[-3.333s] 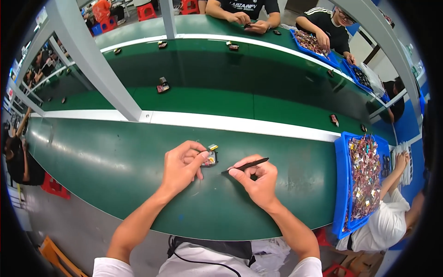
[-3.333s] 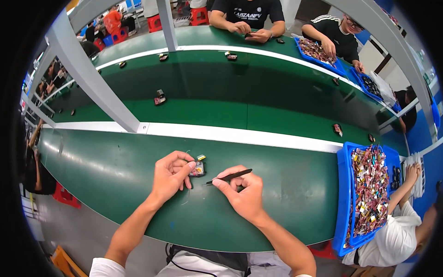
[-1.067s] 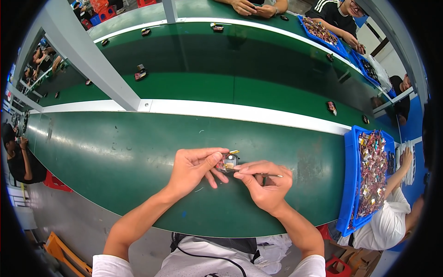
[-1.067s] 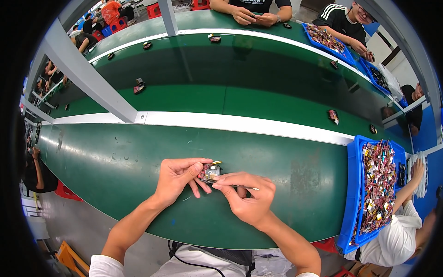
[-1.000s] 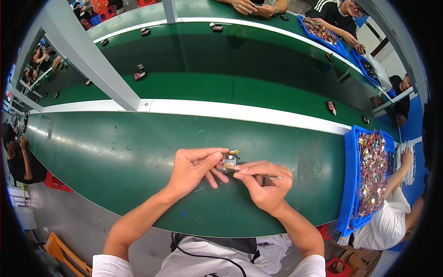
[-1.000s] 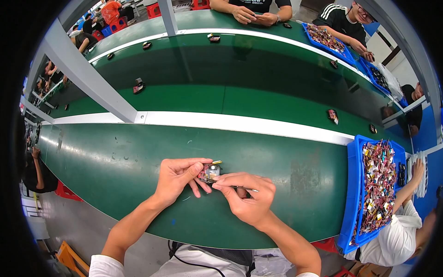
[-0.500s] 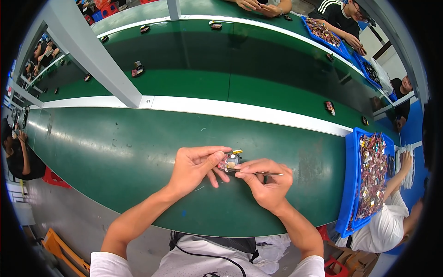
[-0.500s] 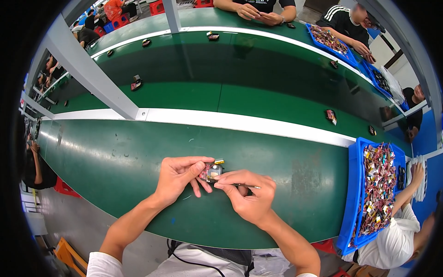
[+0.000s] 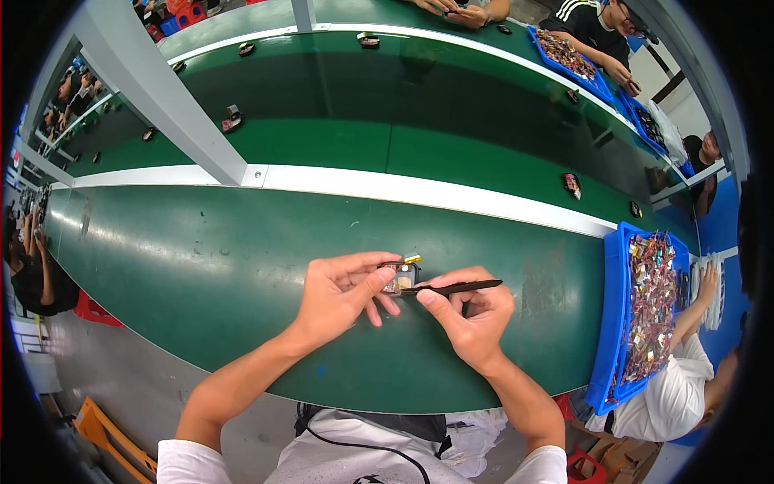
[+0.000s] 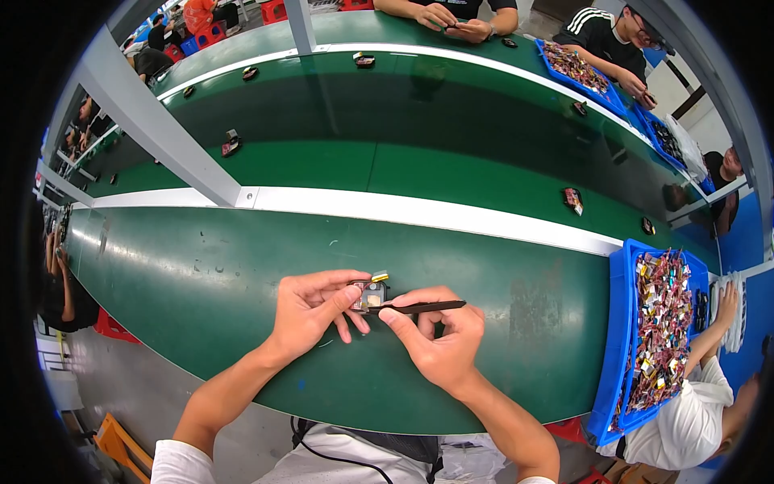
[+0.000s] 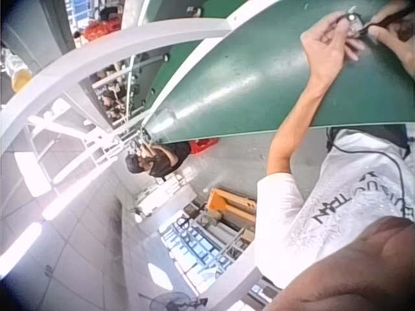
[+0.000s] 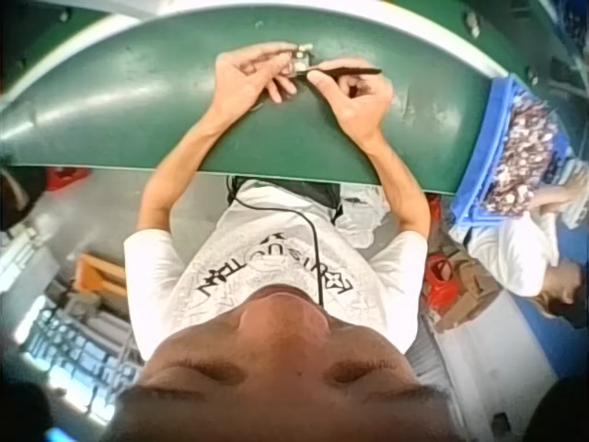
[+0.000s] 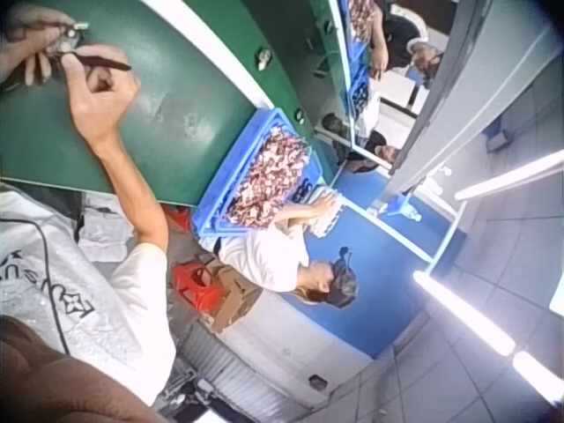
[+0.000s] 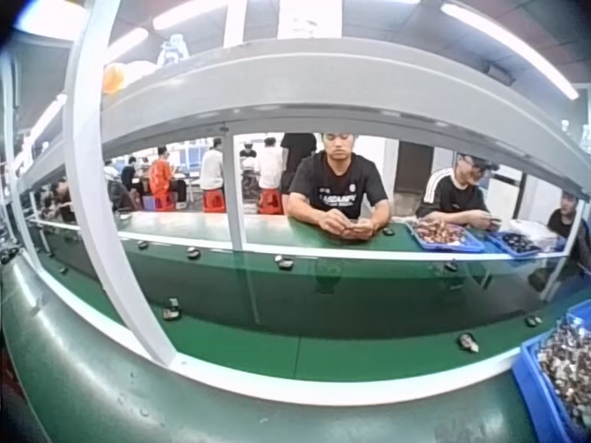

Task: Assembling small electronic components on an assembly line using tweezers.

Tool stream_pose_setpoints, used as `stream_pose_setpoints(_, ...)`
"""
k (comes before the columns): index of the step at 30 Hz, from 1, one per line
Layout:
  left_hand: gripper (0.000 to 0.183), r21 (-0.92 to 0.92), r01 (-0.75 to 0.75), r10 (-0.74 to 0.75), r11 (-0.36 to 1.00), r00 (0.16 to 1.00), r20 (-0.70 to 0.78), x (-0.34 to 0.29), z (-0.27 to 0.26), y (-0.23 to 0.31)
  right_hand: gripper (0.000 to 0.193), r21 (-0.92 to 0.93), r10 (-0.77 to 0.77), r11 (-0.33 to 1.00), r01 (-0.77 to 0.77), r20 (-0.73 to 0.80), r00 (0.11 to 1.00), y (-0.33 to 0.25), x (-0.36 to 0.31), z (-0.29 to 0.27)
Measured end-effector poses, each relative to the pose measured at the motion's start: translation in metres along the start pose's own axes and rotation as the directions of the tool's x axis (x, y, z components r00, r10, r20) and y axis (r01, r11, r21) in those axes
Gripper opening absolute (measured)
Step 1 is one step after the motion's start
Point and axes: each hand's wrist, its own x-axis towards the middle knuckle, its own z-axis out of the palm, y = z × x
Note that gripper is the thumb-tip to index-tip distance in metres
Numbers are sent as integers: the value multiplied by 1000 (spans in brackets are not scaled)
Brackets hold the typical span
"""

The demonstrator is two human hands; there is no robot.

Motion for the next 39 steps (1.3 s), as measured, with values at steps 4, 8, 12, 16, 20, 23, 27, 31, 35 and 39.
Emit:
stream_pose_setpoints(4,27,-6,-10,10,1000,1000,-18,1,-1,0,16,-25,-40,999,41,7,999,-1,1,-1)
stream_pose_setpoints(8,27,-10,-14,14,1000,1000,-23,0,-1,-2,17,-74,-155,985,158,38,987,-2,3,1)
stream_pose_setpoints(12,29,-9,-13,13,1000,999,-34,0,0,-2,18,-97,-239,965,244,60,969,-1,3,3)
stream_pose_setpoints(16,29,23,-12,12,1000,1000,-25,-1,1,-2,17,-91,-247,963,252,64,967,1,3,3)
stream_pose_setpoints(20,29,24,-14,15,1000,1000,-16,-1,1,-3,16,-105,-244,962,250,74,967,-1,3,3)
stream_pose_setpoints(23,29,31,-16,16,999,1000,-20,-1,2,-3,15,-111,-243,961,252,88,966,-4,5,2)
stream_pose_setpoints(27,28,20,-13,13,1000,1000,-14,-2,3,-1,13,-99,-270,955,281,108,957,-8,5,2)
stream_pose_setpoints(31,27,11,-9,9,1000,1000,-9,-2,3,-1,14,-114,-407,899,422,135,904,-2,6,1)
stream_pose_setpoints(35,27,31,-52,52,998,999,0,-3,1,-2,15,-106,-392,906,409,150,908,-8,6,2)
stream_pose_setpoints(39,26,32,-144,145,989,990,1,-2,1,-5,16,-56,-220,973,224,75,973,-5,3,0)
